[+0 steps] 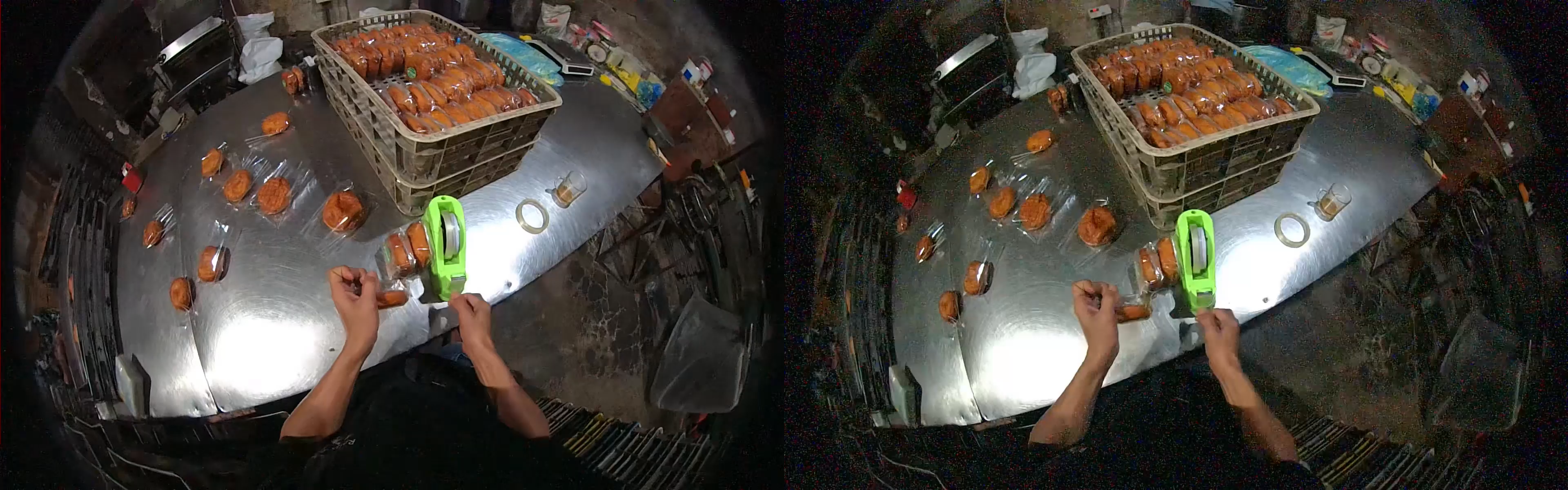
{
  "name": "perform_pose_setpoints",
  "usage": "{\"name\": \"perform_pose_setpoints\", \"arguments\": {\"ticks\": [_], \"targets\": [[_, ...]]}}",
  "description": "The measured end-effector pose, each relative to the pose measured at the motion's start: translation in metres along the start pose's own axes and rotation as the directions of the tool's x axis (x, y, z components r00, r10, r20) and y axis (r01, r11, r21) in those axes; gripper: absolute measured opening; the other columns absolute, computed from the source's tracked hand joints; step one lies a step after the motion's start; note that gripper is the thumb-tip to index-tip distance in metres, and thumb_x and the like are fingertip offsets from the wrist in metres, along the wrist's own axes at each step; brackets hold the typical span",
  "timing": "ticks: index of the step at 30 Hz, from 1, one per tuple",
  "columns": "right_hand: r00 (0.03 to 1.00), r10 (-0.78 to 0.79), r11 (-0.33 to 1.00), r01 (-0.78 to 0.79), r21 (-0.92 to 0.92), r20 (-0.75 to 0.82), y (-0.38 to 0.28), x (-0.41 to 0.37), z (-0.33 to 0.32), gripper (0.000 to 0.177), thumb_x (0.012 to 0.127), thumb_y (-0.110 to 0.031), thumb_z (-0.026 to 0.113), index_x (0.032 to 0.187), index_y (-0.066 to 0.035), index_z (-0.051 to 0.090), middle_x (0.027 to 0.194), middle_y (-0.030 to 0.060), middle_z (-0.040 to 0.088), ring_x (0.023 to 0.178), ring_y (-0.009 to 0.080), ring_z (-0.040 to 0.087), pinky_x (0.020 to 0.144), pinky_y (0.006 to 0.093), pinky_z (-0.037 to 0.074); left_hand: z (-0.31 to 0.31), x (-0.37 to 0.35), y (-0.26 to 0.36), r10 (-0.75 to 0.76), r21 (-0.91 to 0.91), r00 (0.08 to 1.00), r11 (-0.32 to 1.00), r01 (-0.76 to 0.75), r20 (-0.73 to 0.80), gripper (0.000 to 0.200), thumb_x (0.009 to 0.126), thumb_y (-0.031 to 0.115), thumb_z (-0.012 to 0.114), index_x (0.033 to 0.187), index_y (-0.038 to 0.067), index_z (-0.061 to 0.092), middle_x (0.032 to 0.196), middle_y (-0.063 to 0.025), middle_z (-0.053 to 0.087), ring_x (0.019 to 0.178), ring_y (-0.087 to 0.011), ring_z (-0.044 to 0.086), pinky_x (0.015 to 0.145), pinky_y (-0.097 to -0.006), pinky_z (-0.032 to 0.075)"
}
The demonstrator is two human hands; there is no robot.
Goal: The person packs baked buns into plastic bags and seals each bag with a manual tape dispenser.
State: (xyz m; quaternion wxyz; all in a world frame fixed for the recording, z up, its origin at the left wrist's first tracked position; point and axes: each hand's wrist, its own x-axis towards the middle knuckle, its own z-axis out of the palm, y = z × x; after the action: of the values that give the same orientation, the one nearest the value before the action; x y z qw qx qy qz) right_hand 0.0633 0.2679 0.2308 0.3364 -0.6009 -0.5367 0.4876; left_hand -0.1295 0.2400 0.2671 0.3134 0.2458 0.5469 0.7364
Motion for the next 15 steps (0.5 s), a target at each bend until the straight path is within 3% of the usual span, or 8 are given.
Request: {"name": "perform_pose_setpoints", "arguments": {"ticks": [2, 3, 5, 7, 11, 13, 14, 15], "targets": [[0.989, -0.021, 1.000, 0.019, 0.012, 0.143, -0.023, -0.005, 0.019, 0.027, 0.085, -0.019, 0.069, 0.079, 0.006, 0.063, 0.092, 0.0122, 0.054, 0.086, 0.0256, 0.054, 0.076, 0.0368, 0.044, -0.012, 0.008, -0.014, -0.003, 0.081, 1.000, 0.997, 0.002, 0.012, 0.026, 0.091, -0.001, 0.057, 0.092, 0.011, 0.034, 0.087, -0.0009, 0.042, 0.070, -0.0069, 0.040, 0.056, -0.0215, 0.039], [0.968, -0.219, 0.975, 0.215, 0.050, 0.121, -0.039, -0.017, 0.032, 0.022, 0.083, -0.017, 0.070, 0.078, 0.004, 0.065, 0.091, 0.0119, 0.055, 0.089, 0.0251, 0.054, 0.079, 0.0361, 0.044, -0.022, 0.001, -0.019, -0.035, 0.051, 0.999, 0.998, 0.034, 0.009, 0.026, 0.091, -0.001, 0.057, 0.092, 0.011, 0.034, 0.085, -0.0009, 0.042, 0.071, -0.0073, 0.040, 0.061, -0.0221, 0.040], [0.794, -0.596, 0.800, 0.600, 0.003, 0.120, -0.084, -0.035, 0.051, 0.019, 0.080, -0.015, 0.072, 0.078, 0.001, 0.063, 0.095, 0.0108, 0.056, 0.090, 0.0266, 0.054, 0.084, 0.0359, 0.041, -0.026, 0.004, -0.024, -0.066, -0.026, 0.998, 0.997, 0.066, 0.020, 0.026, 0.089, -0.003, 0.058, 0.092, 0.009, 0.035, 0.081, -0.0010, 0.041, 0.075, -0.0080, 0.040, 0.070, -0.0231, 0.040], [0.702, -0.693, 0.706, 0.707, -0.040, 0.166, -0.100, -0.035, 0.072, 0.016, 0.080, -0.012, 0.070, 0.082, 0.001, 0.062, 0.096, 0.0105, 0.056, 0.089, 0.0292, 0.055, 0.081, 0.0391, 0.043, -0.029, -0.005, -0.005, -0.090, -0.070, 0.995, 0.993, 0.093, 0.046, 0.025, 0.090, -0.001, 0.057, 0.092, 0.009, 0.034, 0.082, -0.0016, 0.042, 0.076, -0.0089, 0.040, 0.073, -0.0238, 0.039], [0.817, -0.492, 0.864, 0.501, 0.053, 0.302, -0.078, -0.029, 0.089, 0.032, 0.084, -0.015, 0.066, 0.110, -0.002, 0.054, 0.106, 0.0141, 0.057, 0.098, 0.0294, 0.057, 0.084, 0.0408, 0.046, -0.044, -0.017, 0.008, -0.019, -0.007, 1.000, 1.000, 0.019, 0.022, 0.026, 0.089, -0.002, 0.057, 0.091, 0.009, 0.034, 0.083, -0.0028, 0.041, 0.077, -0.0097, 0.041, 0.075, -0.0240, 0.039], [0.880, -0.260, 0.965, 0.224, 0.136, 0.398, -0.083, -0.039, 0.085, 0.047, 0.085, -0.018, 0.065, 0.125, -0.005, 0.045, 0.113, 0.0166, 0.056, 0.104, 0.0283, 0.057, 0.087, 0.0405, 0.047, -0.050, -0.021, 0.025, 0.040, 0.053, 0.998, 0.998, -0.043, 0.054, 0.026, 0.088, -0.003, 0.057, 0.091, 0.008, 0.033, 0.083, -0.0028, 0.041, 0.077, -0.0098, 0.041, 0.076, -0.0240, 0.039], [0.830, -0.089, 0.985, -0.010, 0.175, 0.550, -0.081, -0.036, 0.080, 0.059, 0.084, -0.022, 0.067, 0.133, -0.007, 0.036, 0.119, 0.0166, 0.055, 0.109, 0.0252, 0.056, 0.090, 0.0377, 0.047, -0.054, -0.024, 0.031, 0.001, -0.012, 0.996, 1.000, 0.000, 0.088, 0.029, 0.086, -0.007, 0.057, 0.091, 0.009, 0.033, 0.084, -0.0028, 0.040, 0.077, -0.0098, 0.040, 0.074, -0.0230, 0.039], [0.738, 0.095, 0.978, -0.194, 0.076, 0.668, -0.092, -0.035, 0.074, 0.058, 0.084, -0.025, 0.069, 0.131, -0.007, 0.039, 0.118, 0.0152, 0.055, 0.107, 0.0244, 0.056, 0.087, 0.0365, 0.048, -0.062, -0.019, 0.027, 0.051, 0.004, 0.988, 0.999, -0.052, 0.143, 0.030, 0.085, -0.008, 0.056, 0.091, 0.009, 0.032, 0.084, -0.0029, 0.040, 0.076, -0.0097, 0.040, 0.072, -0.0222, 0.039]]}}
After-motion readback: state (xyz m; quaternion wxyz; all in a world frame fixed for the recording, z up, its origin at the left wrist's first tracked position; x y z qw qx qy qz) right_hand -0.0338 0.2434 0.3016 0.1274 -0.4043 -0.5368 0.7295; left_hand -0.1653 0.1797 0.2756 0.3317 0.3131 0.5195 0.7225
